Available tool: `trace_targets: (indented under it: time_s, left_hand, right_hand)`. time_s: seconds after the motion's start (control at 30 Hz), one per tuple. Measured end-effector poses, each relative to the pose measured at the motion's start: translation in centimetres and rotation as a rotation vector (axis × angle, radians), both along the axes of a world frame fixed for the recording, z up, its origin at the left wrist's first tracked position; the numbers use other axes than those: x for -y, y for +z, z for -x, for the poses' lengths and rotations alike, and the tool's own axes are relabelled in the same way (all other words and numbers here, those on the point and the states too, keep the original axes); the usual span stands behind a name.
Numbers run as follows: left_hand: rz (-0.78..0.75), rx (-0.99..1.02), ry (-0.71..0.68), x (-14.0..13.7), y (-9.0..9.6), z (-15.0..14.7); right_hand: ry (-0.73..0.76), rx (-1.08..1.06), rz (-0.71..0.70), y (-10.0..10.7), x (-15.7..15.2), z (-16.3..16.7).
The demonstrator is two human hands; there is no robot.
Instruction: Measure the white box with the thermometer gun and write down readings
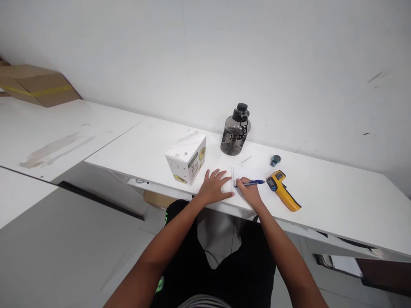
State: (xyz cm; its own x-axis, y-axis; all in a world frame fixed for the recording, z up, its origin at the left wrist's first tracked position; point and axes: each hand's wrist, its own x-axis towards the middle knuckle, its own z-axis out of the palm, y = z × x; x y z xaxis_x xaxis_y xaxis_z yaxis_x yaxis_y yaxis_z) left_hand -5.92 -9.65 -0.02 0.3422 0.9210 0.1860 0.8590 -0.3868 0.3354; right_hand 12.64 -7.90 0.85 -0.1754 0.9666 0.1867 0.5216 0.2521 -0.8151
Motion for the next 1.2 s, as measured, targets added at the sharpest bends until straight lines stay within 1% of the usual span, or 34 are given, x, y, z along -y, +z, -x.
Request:
trace_targets:
  time_s: [0.23,0.43,0.83,1.03,1.2]
  left_hand:
    - [-0.003,0.001,0.000,-0.03,-0.07,0.02]
    - [0.008,0.004,-0.003,-0.06,0.01,0.01]
    - [0.011,0.000,-0.013,-0.17,-0.11,0.17]
    - [-0.011,-0.003,-0.016,0.05,0.06,0.15]
    - [-0.020,-0.012,-0.002,0.07,0.12,0.03]
  right_hand:
    - [-0.020,0.035,-0.023,-0.10,-0.08,-0.06]
    - [0.019,-0.004,0.024,0.00,-0.01,-0.15]
    - [-0.106,-0.101,-0.043,0.83,0.41,-0.07]
    - [-0.143,-0.155,-0.033,0.34,0.22,-0.08]
    - [-0.125,-0.153,-0.027,0.02,0.09,-0.13]
